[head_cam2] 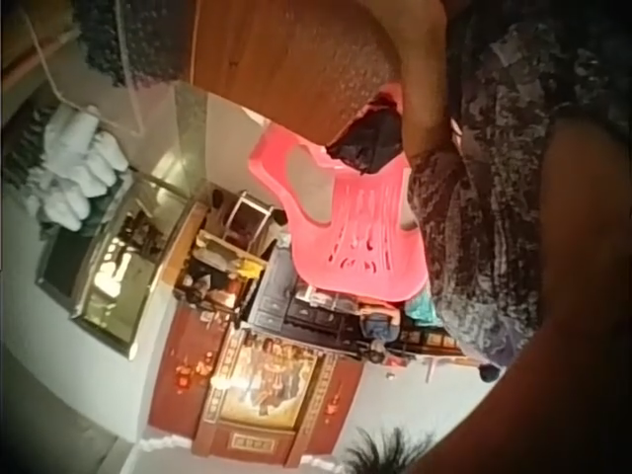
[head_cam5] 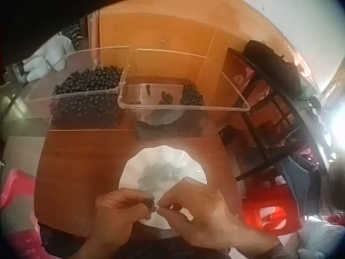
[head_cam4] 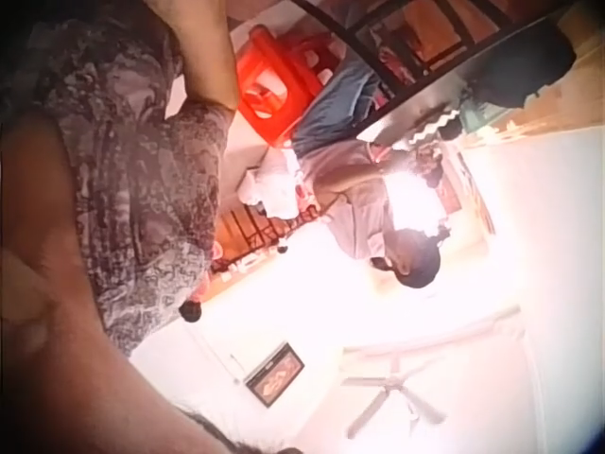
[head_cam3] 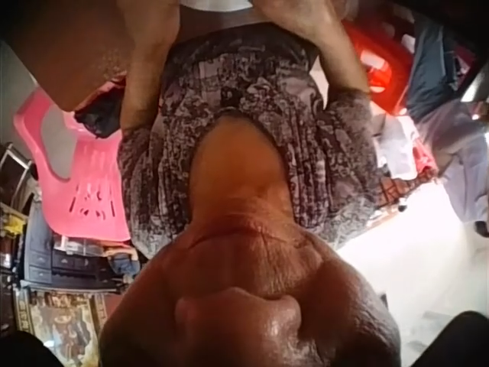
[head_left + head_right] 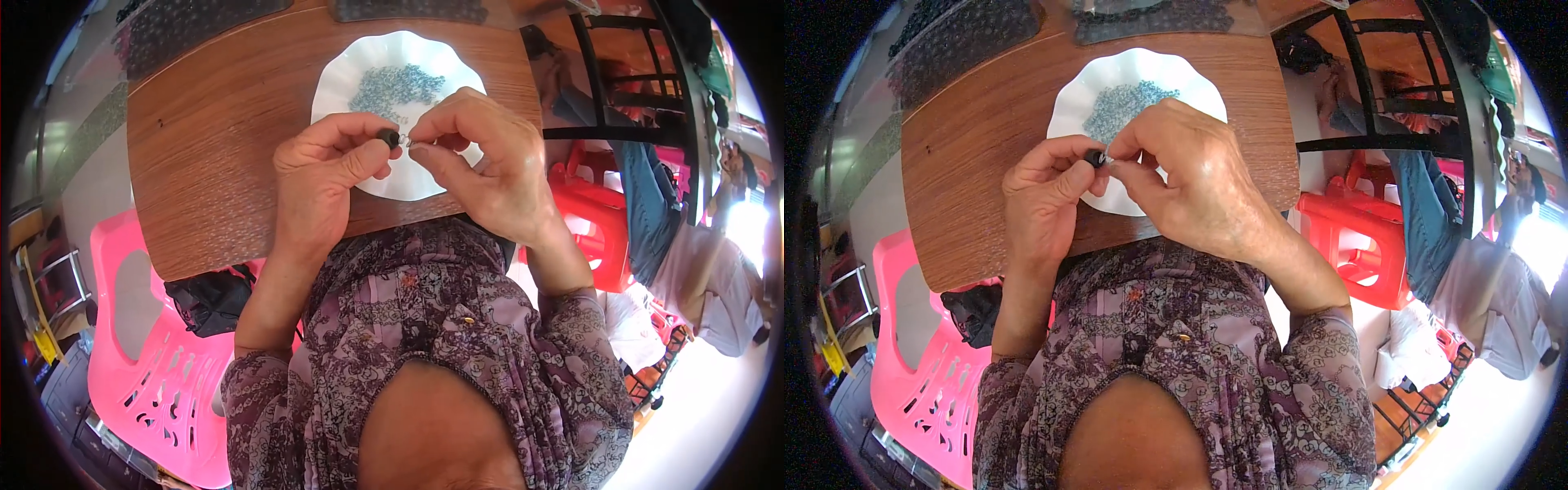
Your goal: The recorder is assembling small parts by picking up light-blue decorative beads from a dish and placing them inside black circular components taken from a plastic bin.
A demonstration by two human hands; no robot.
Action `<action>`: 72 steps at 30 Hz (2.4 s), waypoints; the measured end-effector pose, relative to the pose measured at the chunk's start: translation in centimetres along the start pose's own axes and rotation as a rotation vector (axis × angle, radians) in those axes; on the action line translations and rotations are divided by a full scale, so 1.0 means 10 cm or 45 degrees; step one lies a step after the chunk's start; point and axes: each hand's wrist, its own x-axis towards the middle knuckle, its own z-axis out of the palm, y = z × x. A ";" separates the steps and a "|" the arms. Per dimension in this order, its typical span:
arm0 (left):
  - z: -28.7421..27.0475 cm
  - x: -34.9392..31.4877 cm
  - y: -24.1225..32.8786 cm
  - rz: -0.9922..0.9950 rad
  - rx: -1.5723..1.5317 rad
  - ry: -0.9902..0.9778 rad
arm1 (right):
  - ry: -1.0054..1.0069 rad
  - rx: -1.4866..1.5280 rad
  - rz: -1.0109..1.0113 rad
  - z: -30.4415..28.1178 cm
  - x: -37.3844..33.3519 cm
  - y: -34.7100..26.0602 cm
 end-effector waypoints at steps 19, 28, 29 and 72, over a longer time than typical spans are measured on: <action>0.11 0.09 -0.09 -0.089 -0.279 -0.168 | -0.095 0.408 0.589 -0.11 0.11 -0.06; 0.29 0.22 -0.06 -0.145 -0.408 -0.155 | -0.023 0.708 0.705 -0.18 0.13 -0.01; 0.28 0.25 -0.06 -0.136 -0.406 -0.161 | -0.021 0.705 0.695 -0.20 0.14 -0.01; -0.09 0.55 -0.01 -0.227 -0.526 -0.232 | -0.130 0.229 0.213 -0.70 1.44 -0.08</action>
